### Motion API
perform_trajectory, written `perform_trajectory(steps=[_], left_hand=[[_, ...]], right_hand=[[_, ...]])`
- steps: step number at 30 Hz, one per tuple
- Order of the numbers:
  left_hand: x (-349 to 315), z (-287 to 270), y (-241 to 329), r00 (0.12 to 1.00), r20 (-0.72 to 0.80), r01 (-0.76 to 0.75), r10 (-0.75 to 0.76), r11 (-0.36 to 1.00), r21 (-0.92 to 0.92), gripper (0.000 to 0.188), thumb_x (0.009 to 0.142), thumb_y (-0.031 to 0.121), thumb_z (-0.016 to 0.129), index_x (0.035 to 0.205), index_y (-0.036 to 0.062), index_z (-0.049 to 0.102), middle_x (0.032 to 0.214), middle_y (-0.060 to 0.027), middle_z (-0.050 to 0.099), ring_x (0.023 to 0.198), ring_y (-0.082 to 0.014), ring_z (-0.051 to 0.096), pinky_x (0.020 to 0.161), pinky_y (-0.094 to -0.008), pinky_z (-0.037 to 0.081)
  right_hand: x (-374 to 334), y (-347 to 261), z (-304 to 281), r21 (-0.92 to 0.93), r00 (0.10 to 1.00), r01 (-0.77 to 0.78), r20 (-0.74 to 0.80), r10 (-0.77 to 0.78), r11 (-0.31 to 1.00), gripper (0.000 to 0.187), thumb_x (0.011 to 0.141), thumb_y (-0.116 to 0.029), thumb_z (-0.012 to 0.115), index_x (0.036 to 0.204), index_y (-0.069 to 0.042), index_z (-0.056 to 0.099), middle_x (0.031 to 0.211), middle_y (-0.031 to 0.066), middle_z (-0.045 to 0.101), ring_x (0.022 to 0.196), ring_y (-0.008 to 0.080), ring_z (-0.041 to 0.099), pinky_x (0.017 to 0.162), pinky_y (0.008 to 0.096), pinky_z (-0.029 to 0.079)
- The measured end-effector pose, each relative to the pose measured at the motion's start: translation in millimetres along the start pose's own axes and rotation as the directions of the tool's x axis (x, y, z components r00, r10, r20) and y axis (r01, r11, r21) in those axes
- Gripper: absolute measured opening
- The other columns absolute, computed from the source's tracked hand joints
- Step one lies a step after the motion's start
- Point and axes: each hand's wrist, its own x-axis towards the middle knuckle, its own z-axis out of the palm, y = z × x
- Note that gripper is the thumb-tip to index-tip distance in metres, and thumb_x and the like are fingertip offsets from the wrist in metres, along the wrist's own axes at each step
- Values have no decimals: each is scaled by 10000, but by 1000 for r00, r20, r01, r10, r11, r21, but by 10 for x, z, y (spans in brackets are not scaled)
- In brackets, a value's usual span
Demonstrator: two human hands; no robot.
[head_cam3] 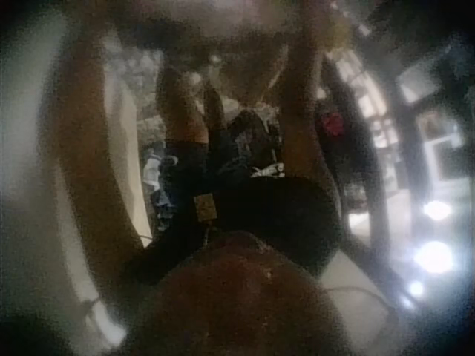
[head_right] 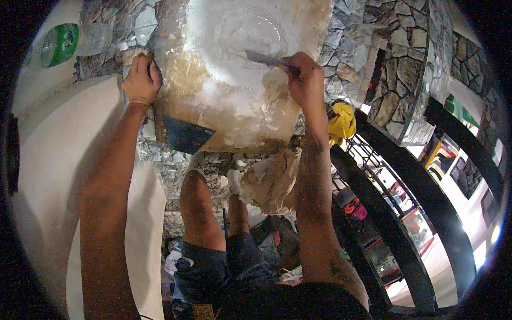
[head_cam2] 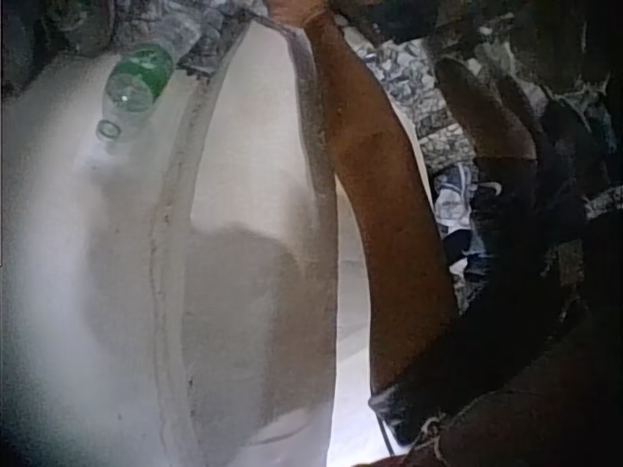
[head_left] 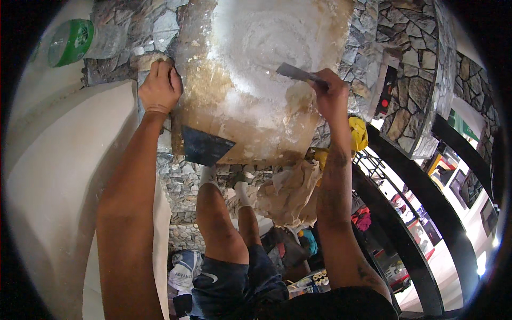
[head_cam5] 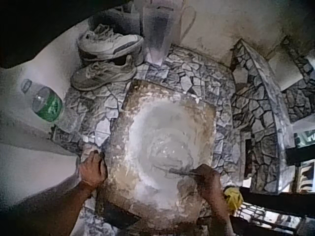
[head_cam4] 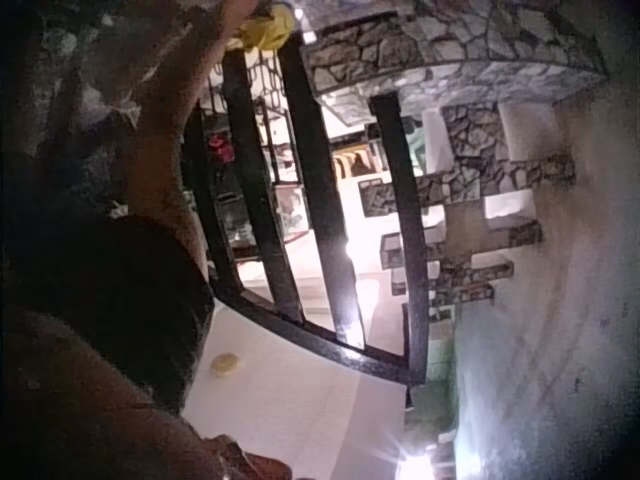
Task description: The person uses a trowel to spread a white paste on a flat surface, repeatedly smoothing and leveling the material. They occasionally use a yellow cloth to wipe the trowel and continue spreading the paste across the board.
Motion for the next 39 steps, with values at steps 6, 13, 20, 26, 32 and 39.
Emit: perform_trajectory(steps=[6,13,20,26,32,39], left_hand=[[-1,-19,3,1000,-16,0,1,999,37,128,827,226,486,919,157,541,875,-54,543,677,-284,598,541,-388,485],[-4,-10,-23,1000,5,14,-14,1000,22,128,821,232,487,913,161,541,880,-51,546,671,-285,600,545,-393,486],[0,-12,-12,1000,-14,8,-7,1000,25,118,825,234,482,900,159,533,865,-49,539,670,-281,598,535,-397,484],[-3,-8,-8,1000,-18,-2,2,999,41,110,832,230,483,899,157,531,855,-51,535,672,-282,595,535,-397,483],[8,-24,6,1000,-11,10,-10,1000,15,109,827,227,491,896,153,532,867,-52,544,680,-283,597,539,-395,484],[1,-23,2,1000,-28,12,-12,1000,-1,126,823,239,485,898,155,542,883,-48,552,684,-285,598,552,-397,489]], right_hand=[[194,-7,75,55,995,99,-28,-98,994,107,707,18,661,801,-33,651,744,110,594,656,271,589,573,317,464],[156,-96,-208,125,999,41,-23,-39,991,111,727,45,652,824,0,623,714,93,575,642,175,562,580,267,438],[42,-37,-120,80,995,9,100,-17,997,146,708,62,635,833,-13,640,734,100,583,657,213,579,600,287,456],[200,-11,28,21,994,106,23,-107,994,155,722,82,613,848,-4,637,726,102,570,626,206,568,581,271,444],[322,-56,-15,72,991,134,-30,-133,988,148,717,68,621,835,-20,642,750,109,588,659,244,591,592,294,463],[238,-54,-280,37,994,85,71,-87,996,144,722,39,625,848,-30,640,783,108,605,711,269,607,621,314,475]])
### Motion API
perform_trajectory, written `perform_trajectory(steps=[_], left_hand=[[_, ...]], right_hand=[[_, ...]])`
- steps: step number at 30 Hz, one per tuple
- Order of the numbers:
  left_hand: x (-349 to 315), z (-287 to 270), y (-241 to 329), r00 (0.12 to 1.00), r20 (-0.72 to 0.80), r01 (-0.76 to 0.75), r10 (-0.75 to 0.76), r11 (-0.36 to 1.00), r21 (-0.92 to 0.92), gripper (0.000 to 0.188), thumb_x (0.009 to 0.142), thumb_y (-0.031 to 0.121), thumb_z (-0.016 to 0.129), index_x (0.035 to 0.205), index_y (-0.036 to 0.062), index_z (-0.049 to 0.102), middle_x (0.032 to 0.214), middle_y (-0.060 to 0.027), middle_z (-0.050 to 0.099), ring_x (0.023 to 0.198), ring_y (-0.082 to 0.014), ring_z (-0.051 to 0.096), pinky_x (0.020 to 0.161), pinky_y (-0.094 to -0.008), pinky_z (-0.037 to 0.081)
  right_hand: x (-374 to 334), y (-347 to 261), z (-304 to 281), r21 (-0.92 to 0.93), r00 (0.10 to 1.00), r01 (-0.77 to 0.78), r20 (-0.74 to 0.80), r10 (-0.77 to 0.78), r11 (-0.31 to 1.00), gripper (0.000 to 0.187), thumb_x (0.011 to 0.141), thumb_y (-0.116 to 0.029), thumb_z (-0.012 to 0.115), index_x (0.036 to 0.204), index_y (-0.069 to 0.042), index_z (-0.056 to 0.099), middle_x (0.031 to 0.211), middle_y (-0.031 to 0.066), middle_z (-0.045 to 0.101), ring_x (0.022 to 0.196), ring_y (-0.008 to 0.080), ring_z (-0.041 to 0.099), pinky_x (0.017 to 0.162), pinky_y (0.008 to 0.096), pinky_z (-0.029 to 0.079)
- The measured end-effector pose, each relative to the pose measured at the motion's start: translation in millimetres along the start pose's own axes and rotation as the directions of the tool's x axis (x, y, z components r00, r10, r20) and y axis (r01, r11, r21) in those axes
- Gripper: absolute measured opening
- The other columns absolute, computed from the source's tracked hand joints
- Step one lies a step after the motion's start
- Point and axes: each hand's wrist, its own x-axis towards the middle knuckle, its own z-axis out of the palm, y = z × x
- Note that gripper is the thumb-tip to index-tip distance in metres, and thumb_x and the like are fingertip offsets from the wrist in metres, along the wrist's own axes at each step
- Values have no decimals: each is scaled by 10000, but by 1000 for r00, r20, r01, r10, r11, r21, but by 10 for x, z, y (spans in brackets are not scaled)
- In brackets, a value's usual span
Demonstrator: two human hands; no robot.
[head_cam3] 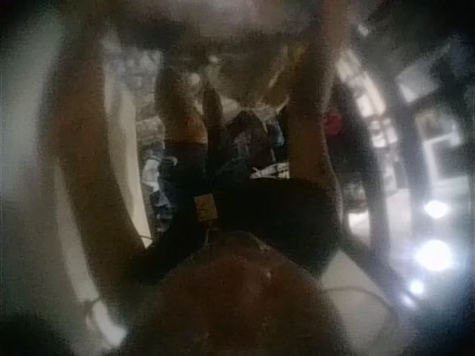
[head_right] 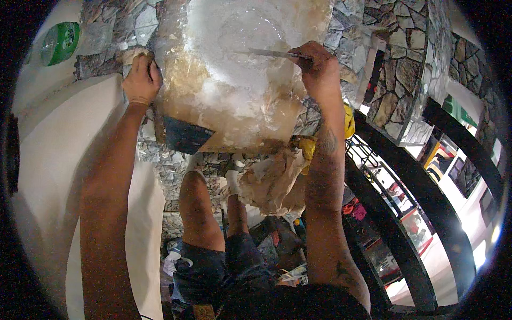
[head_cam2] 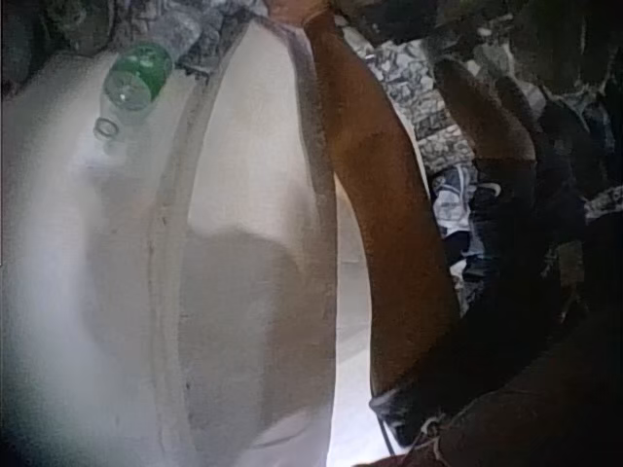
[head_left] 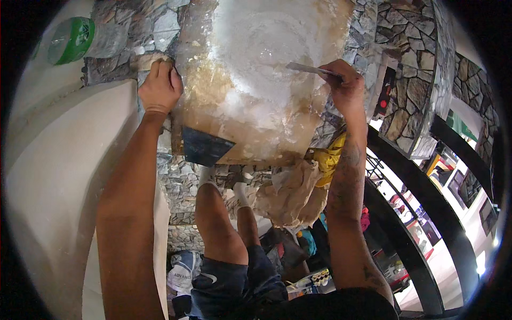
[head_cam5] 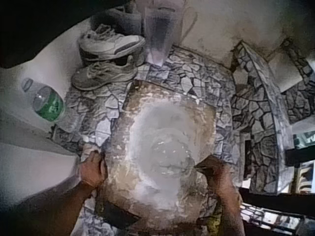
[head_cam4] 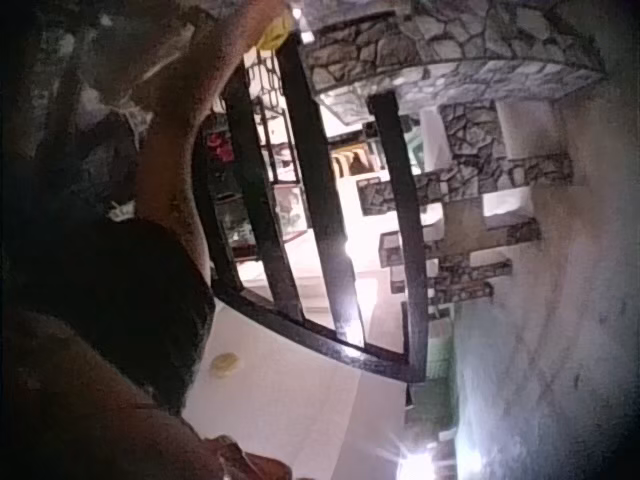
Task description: The person uses a trowel to spread a white paste on a flat surface, repeatedly smoothing and leveling the material. They occasionally use a yellow cloth to wipe the trowel and continue spreading the paste across the board.
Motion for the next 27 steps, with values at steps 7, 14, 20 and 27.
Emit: perform_trajectory(steps=[7,14,20,27], left_hand=[[-7,6,-1,1000,19,12,-13,1000,17,141,823,240,479,918,160,548,893,-51,557,691,-288,602,557,-399,492],[7,39,-16,1000,-11,-20,20,1000,-1,146,819,236,485,921,151,545,900,-58,551,672,-283,603,533,-387,488],[-20,37,-57,1000,3,-19,19,1000,5,145,822,233,485,915,137,540,907,-65,549,673,-285,602,536,-389,486],[6,62,25,999,35,3,-3,1000,6,155,823,227,486,934,129,528,904,-66,540,684,-287,599,544,-393,486]], right_hand=[[37,122,-20,-2,995,-3,103,3,1000,102,736,57,633,822,4,617,711,85,577,632,183,555,581,277,436],[132,126,204,17,999,-4,-32,5,1000,113,727,29,645,825,-17,615,757,105,602,672,246,604,601,307,468],[6,-17,137,-87,986,-113,-136,100,990,125,717,-16,675,833,-30,630,739,104,594,656,250,596,595,312,462],[-157,-120,383,-108,970,-92,-233,65,990,262,696,14,609,931,-85,666,814,100,594,713,289,598,624,355,482]])
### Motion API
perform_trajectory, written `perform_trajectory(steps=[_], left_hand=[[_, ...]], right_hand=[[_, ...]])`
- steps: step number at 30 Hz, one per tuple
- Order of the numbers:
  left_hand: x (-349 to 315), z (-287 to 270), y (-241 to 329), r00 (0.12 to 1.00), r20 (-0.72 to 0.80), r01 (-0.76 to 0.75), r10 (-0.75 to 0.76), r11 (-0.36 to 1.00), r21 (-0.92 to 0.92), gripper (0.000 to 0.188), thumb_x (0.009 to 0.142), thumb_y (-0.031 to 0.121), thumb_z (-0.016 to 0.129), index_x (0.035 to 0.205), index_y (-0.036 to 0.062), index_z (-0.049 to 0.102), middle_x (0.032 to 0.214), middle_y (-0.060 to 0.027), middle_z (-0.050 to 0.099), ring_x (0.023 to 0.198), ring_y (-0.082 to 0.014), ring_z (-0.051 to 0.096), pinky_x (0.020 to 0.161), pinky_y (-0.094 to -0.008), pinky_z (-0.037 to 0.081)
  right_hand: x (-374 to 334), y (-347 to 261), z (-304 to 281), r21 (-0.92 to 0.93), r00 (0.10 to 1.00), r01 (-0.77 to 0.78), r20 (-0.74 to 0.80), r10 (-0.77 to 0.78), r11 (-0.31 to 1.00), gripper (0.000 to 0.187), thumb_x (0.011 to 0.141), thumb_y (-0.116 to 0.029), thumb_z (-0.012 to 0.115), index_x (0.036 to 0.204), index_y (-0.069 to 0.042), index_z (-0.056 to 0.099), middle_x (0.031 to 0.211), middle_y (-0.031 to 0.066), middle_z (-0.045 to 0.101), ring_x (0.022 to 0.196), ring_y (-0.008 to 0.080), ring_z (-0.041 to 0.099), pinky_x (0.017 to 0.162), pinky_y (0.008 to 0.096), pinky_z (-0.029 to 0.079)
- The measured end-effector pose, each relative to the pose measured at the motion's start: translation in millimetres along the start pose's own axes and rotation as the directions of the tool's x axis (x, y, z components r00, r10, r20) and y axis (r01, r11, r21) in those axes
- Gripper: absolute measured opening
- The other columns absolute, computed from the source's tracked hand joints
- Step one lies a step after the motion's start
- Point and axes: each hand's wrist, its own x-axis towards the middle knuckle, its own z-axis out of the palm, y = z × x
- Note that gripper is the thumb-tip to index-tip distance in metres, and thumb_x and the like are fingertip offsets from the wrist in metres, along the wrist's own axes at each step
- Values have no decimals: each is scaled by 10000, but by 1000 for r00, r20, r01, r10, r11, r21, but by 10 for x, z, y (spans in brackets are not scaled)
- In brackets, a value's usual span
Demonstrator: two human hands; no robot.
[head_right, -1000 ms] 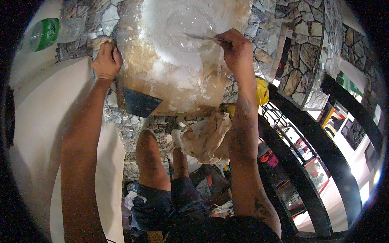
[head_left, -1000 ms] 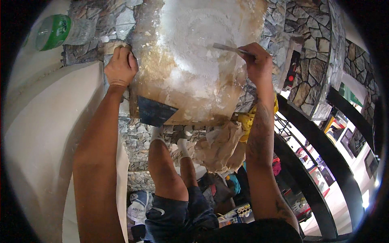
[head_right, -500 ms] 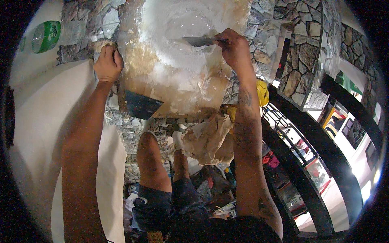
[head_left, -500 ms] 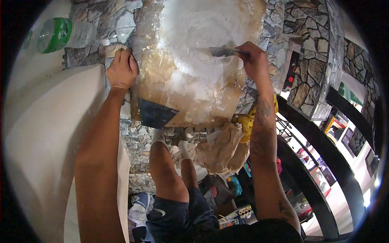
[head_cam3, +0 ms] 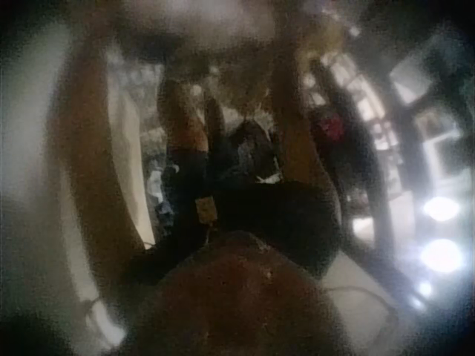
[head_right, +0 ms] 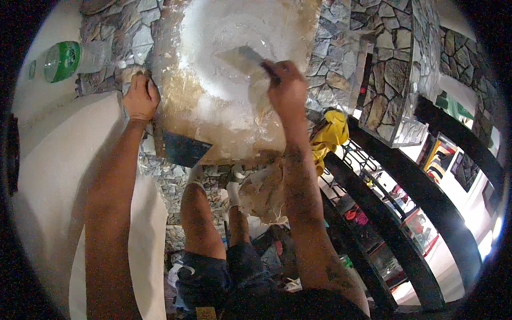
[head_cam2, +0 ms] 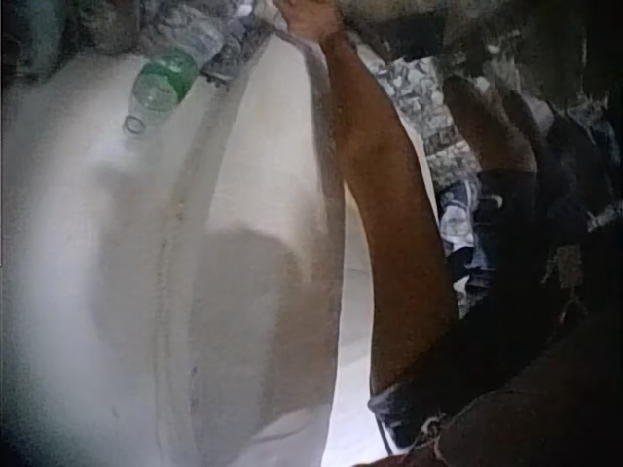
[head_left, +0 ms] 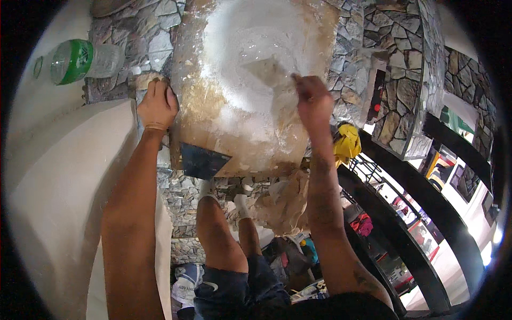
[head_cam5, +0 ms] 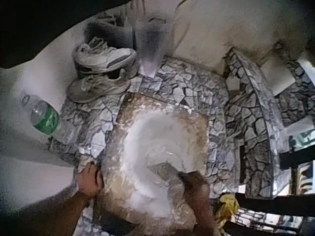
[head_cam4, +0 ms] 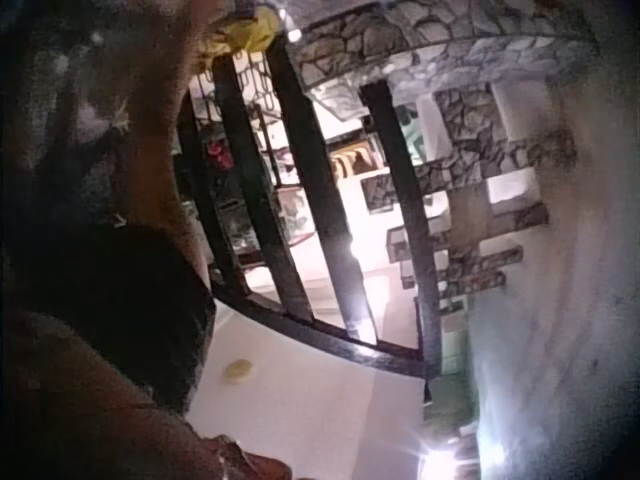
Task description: The person uses a trowel to spread a white paste on a flat surface, repeatedly smoothing and leveling the material. They occasionally use a yellow cloth to wipe the trowel and continue spreading the paste across the board.
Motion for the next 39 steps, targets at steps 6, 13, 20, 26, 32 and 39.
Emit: perform_trajectory(steps=[6,13,20,26,32,39], left_hand=[[-21,-42,-49,1000,-2,-27,26,999,-30,140,818,219,490,915,125,526,891,-74,533,685,-292,594,560,-398,486],[-5,-58,-31,1000,11,4,-3,1000,-24,153,816,217,483,931,128,533,892,-87,532,713,-301,592,560,-410,480],[8,-81,-1,1000,-12,-24,24,999,-43,118,818,215,484,866,109,504,857,-97,516,684,-324,577,541,-425,470],[-3,-71,-54,995,-74,-62,61,998,-14,119,812,210,483,857,101,498,846,-104,523,643,-337,571,519,-430,463],[4,-40,72,996,-67,-64,64,998,2,115,812,195,475,862,106,530,842,-104,540,663,-321,580,524,-417,468],[1,-74,-60,992,-90,-89,88,996,-11,105,814,185,479,866,112,532,840,-97,537,662,-320,580,529,-418,470]], right_hand=[[-230,-230,197,-69,998,35,63,-30,997,226,735,-1,620,937,-90,669,744,85,568,612,258,574,550,325,458],[8,-169,-92,-6,996,-82,27,82,997,318,689,0,593,982,-113,649,785,71,563,706,287,590,591,384,478],[-102,-257,151,-82,1000,22,22,-20,996,220,752,-17,604,961,-73,645,825,111,585,692,289,588,594,357,464],[-107,-323,-59,59,997,-57,-52,60,997,224,739,-22,593,947,-89,644,831,98,568,703,295,587,584,383,472],[-118,-119,72,-67,995,-79,-63,75,995,315,713,-10,567,1011,-92,623,863,87,557,703,295,583,598,381,478],[-241,-395,135,12,999,-42,9,42,999,369,650,9,563,1007,-67,614,861,96,544,750,290,580,632,380,489]])
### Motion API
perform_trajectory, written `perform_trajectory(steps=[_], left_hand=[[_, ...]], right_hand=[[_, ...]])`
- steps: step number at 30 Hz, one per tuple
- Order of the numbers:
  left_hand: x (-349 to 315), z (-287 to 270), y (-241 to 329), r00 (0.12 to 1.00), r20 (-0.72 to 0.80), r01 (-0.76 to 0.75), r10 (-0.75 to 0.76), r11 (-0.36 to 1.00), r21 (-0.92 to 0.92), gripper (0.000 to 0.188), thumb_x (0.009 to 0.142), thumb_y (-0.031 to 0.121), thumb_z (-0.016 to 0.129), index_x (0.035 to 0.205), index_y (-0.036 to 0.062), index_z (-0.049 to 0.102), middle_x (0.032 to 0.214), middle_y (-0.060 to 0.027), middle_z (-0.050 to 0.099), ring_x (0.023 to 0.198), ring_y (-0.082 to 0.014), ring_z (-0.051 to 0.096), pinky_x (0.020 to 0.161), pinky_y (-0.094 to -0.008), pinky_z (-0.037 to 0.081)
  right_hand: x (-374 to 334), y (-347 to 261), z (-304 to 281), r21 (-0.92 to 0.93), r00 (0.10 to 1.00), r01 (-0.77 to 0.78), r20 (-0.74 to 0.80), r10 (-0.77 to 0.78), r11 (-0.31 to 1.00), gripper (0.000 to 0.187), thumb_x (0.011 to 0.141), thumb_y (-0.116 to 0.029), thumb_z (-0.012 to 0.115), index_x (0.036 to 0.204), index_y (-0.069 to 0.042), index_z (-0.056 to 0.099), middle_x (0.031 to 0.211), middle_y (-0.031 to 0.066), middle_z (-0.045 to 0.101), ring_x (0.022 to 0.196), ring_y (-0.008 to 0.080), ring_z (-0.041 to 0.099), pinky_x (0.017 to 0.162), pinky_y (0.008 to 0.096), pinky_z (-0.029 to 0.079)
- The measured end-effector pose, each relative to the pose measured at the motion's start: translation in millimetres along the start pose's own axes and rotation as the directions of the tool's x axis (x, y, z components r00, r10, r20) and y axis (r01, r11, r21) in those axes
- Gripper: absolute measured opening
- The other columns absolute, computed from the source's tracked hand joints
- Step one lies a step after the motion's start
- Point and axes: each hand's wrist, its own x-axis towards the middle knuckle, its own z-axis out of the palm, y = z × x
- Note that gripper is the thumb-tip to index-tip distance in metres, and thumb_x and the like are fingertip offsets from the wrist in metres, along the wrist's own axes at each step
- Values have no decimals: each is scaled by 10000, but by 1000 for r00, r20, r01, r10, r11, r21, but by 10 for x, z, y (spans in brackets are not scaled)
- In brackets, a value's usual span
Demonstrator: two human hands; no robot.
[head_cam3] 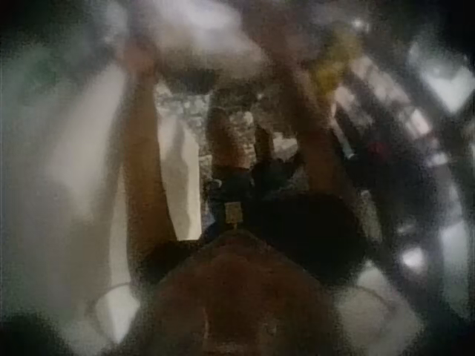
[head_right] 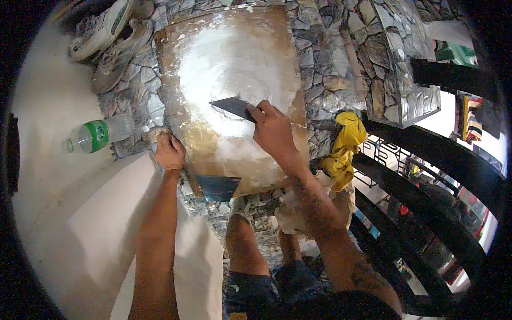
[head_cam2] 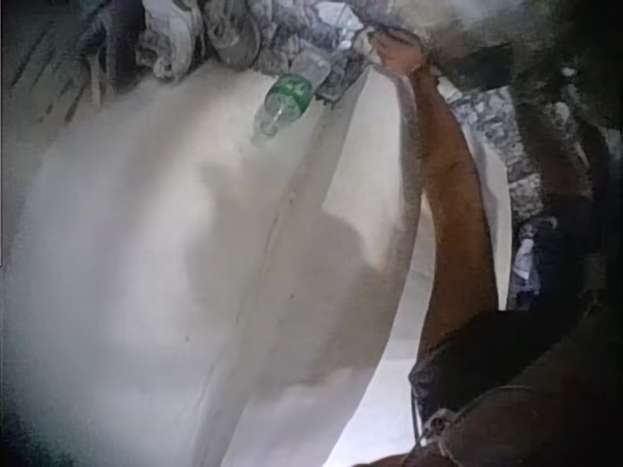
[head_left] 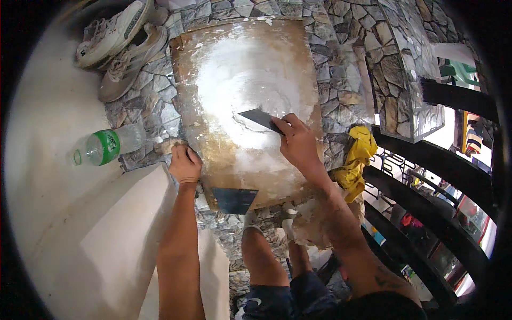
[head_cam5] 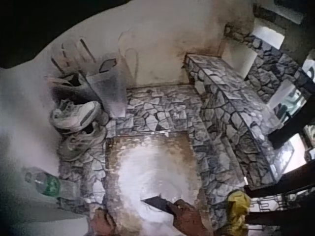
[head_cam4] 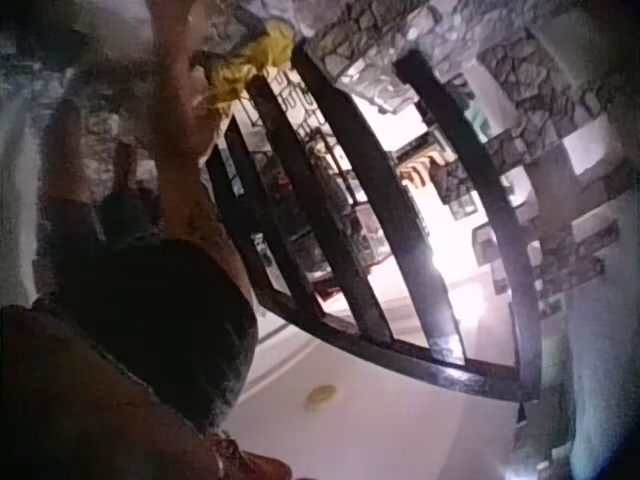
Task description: The person uses a trowel to spread a white paste on a flat surface, repeatedly smoothing and leveling the material. They occasionally use a yellow cloth to wipe the trowel and continue spreading the paste across the board.
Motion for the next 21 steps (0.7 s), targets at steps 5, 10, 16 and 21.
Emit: perform_trajectory(steps=[5,10,16,21], left_hand=[[-8,12,63,998,51,37,-38,999,14,94,810,183,489,856,108,521,846,-93,531,666,-319,577,530,-424,466],[-9,16,39,997,63,38,-39,999,5,96,814,183,487,857,103,516,845,-95,524,664,-322,572,525,-431,458],[1,-2,87,996,73,49,-49,999,12,99,826,183,475,861,98,511,836,-101,525,665,-332,569,537,-427,456],[8,41,101,999,34,14,-13,999,-30,100,830,193,470,849,102,507,831,-106,526,654,-339,568,525,-435,454]], right_hand=[[90,58,-194,124,995,-42,-86,53,991,259,708,0,586,964,-39,608,800,98,560,680,311,577,694,386,467],[237,223,-153,70,972,-114,-199,126,991,127,747,-46,614,863,0,591,739,150,574,636,350,567,601,390,449],[330,429,-18,175,942,-228,-209,262,958,136,748,-81,643,803,23,577,709,199,581,609,369,564,545,395,437],[246,470,-16,88,992,-83,-89,91,993,146,719,-28,621,863,-3,607,791,162,598,694,328,591,600,369,460]])
